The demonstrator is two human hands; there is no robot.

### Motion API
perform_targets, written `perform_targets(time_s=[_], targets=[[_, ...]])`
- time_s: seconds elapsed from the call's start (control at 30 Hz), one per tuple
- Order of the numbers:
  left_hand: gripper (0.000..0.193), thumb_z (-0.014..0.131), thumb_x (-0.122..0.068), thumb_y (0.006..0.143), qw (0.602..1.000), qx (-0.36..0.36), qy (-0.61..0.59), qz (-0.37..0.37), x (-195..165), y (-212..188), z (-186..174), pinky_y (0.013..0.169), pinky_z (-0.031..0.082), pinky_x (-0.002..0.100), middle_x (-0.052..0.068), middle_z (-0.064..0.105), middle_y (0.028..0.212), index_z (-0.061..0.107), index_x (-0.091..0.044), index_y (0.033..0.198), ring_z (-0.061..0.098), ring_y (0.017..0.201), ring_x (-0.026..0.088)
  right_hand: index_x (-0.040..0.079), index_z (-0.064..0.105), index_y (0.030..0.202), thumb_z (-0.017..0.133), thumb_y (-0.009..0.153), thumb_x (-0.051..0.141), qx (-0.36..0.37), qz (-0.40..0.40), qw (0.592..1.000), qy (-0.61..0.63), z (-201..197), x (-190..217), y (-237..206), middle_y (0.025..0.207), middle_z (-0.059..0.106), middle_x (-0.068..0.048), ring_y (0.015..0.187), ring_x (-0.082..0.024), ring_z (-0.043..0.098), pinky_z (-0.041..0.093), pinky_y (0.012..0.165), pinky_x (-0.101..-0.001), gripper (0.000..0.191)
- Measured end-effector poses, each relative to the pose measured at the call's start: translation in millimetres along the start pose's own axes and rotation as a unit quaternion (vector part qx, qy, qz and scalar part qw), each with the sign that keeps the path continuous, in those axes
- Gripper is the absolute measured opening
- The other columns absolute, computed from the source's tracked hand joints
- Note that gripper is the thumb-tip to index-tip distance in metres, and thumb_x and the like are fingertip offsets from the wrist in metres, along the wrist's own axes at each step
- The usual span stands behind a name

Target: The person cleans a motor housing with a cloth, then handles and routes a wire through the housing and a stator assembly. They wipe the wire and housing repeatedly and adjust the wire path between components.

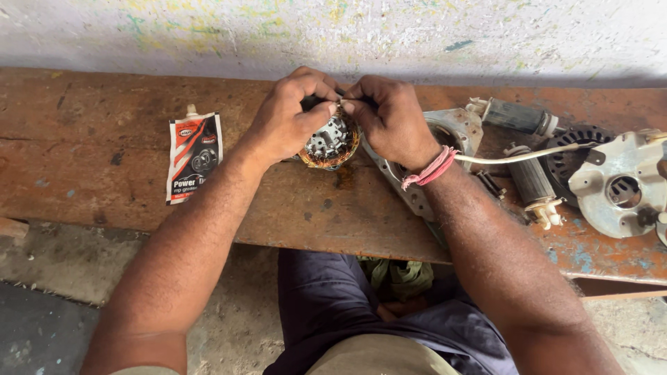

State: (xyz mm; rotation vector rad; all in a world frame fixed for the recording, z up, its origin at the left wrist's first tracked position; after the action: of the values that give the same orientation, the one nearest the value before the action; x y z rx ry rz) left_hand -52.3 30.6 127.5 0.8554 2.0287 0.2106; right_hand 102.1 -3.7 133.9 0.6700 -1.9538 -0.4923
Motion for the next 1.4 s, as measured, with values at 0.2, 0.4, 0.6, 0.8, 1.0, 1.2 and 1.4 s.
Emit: perform_targets(time_s=[0.2, 0.4, 0.6, 0.8, 1.0, 1.2, 1.4], targets=[[0.006, 0.071, -0.009, 0.093, 0.998, 0.011, 0.0, -0.056, 7, 2, 5, 0.09, 0.056, 0.033, 0.005, 0.066, 0.11, 0.068, -0.004, 0.095, 0.068, 0.103, 0.017, -0.002, 0.073, 0.094, 0.077, 0.096, 0.002, -0.013, -0.01, 1.0, -0.001, -7, 13, 2, 0.081, 0.073, -0.009, 0.07, -0.014, 0.067, 0.054, 0.063, -0.0293, 0.006], [0.003, 0.07, -0.005, 0.095, 1.0, -0.005, 0.007, -0.004, 7, -1, 6, 0.094, 0.055, 0.037, 0.007, 0.065, 0.115, 0.068, -0.005, 0.097, 0.065, 0.111, 0.019, -0.001, 0.073, 0.097, 0.076, 0.095, -0.003, 0.013, 0.025, 0.998, 0.061, -10, 1, -4, 0.087, 0.076, -0.008, 0.076, -0.009, 0.068, 0.056, 0.066, -0.0256, 0.005], [0.002, 0.068, -0.005, 0.096, 1.0, 0.005, 0.019, -0.018, 14, -1, 7, 0.093, 0.056, 0.036, 0.007, 0.064, 0.113, 0.066, -0.005, 0.095, 0.066, 0.109, 0.019, 0.0, 0.073, 0.092, 0.075, 0.095, -0.006, 0.015, -0.002, 0.997, 0.071, -2, -8, -3, 0.088, 0.076, -0.008, 0.08, -0.007, 0.07, 0.059, 0.069, -0.0246, 0.007], [0.003, 0.069, -0.004, 0.096, 0.999, 0.001, 0.026, 0.019, 8, 0, 4, 0.093, 0.055, 0.036, 0.007, 0.068, 0.112, 0.067, -0.003, 0.096, 0.067, 0.109, 0.021, -0.001, 0.072, 0.09, 0.076, 0.094, -0.006, 0.014, 0.0, 0.997, 0.078, 2, -10, 3, 0.085, 0.076, -0.009, 0.078, -0.009, 0.068, 0.058, 0.068, -0.0256, 0.008], [0.002, 0.07, -0.004, 0.096, 1.0, 0.009, 0.003, -0.022, 10, -1, 3, 0.091, 0.058, 0.035, 0.007, 0.069, 0.115, 0.068, -0.004, 0.097, 0.069, 0.106, 0.021, 0.001, 0.069, 0.098, 0.075, 0.092, -0.005, 0.013, -0.09, 0.993, -0.077, 1, 20, 5, 0.086, 0.076, -0.014, 0.075, -0.019, 0.074, 0.06, 0.066, -0.0327, 0.01], [0.019, 0.065, 0.001, 0.094, 0.998, -0.058, -0.012, 0.035, 0, -9, 0, 0.1, 0.056, 0.037, 0.012, 0.065, 0.127, 0.067, -0.003, 0.113, 0.066, 0.119, 0.024, 0.004, 0.059, 0.121, 0.051, 0.108, -0.002, 0.17, 0.06, 0.918, -0.354, -38, 8, -14, 0.086, 0.073, -0.015, 0.057, -0.026, 0.067, 0.05, 0.05, -0.042, 0.017], [0.024, 0.065, 0.005, 0.094, 0.987, -0.077, 0.112, 0.088, -2, -13, 4, 0.116, 0.042, 0.046, 0.014, 0.068, 0.133, 0.071, -0.005, 0.115, 0.06, 0.131, 0.03, 0.004, 0.067, 0.101, 0.06, 0.104, 0.0, 0.156, 0.021, 0.835, -0.527, -184, 7, -30, 0.09, 0.071, -0.018, 0.071, -0.028, 0.068, 0.058, 0.066, -0.0414, 0.009]])
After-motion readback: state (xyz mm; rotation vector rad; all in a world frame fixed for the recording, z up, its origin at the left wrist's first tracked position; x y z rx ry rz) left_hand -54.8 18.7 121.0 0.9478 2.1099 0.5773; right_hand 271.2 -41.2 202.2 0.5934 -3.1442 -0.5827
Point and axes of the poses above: each hand's wrist, its own y-axis towards the middle knuckle, its own z-axis out of the palm, x = y × z, the point moved 8 cm from there along y, towards the middle knuckle
